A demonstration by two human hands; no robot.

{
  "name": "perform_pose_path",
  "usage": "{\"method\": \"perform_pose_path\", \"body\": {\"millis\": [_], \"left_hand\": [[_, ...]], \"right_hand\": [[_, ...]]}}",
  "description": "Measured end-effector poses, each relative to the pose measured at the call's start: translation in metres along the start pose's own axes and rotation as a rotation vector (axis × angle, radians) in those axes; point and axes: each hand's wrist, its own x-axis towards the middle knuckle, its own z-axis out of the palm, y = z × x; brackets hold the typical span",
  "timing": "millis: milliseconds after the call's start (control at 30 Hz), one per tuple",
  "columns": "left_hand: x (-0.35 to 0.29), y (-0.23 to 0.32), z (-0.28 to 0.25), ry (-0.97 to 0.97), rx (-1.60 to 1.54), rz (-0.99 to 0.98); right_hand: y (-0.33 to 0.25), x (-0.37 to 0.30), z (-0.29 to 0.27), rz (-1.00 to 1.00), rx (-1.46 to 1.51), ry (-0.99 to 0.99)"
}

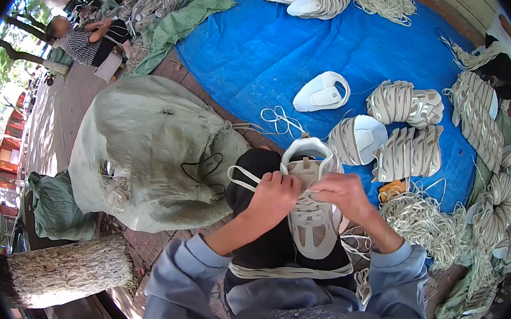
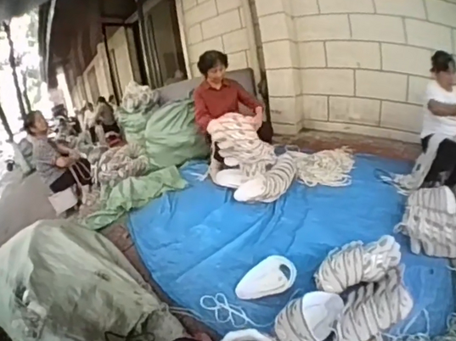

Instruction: The person is lacing a white sneaker by hand. They thread a long white lace through the eyelets of the shoe, pulling it tight and adjusting the tension repeatedly. The task is performed while sitting, with the shoe resting on the person's lap.

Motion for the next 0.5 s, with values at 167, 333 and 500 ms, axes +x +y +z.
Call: {"method": "perform_pose_path", "body": {"millis": [167, 333, 500], "left_hand": [[0.024, -0.021, -0.012, -0.386, -0.393, -0.129], [0.048, -0.031, -0.017, -0.751, -0.863, -0.536], [0.036, -0.016, -0.019, -0.317, -0.197, -0.073]], "right_hand": [[0.008, -0.011, -0.027, 0.518, 0.311, 0.054], [0.023, -0.013, -0.017, 0.275, 0.052, 0.088], [0.031, -0.016, -0.009, 0.179, -0.053, 0.149]]}}
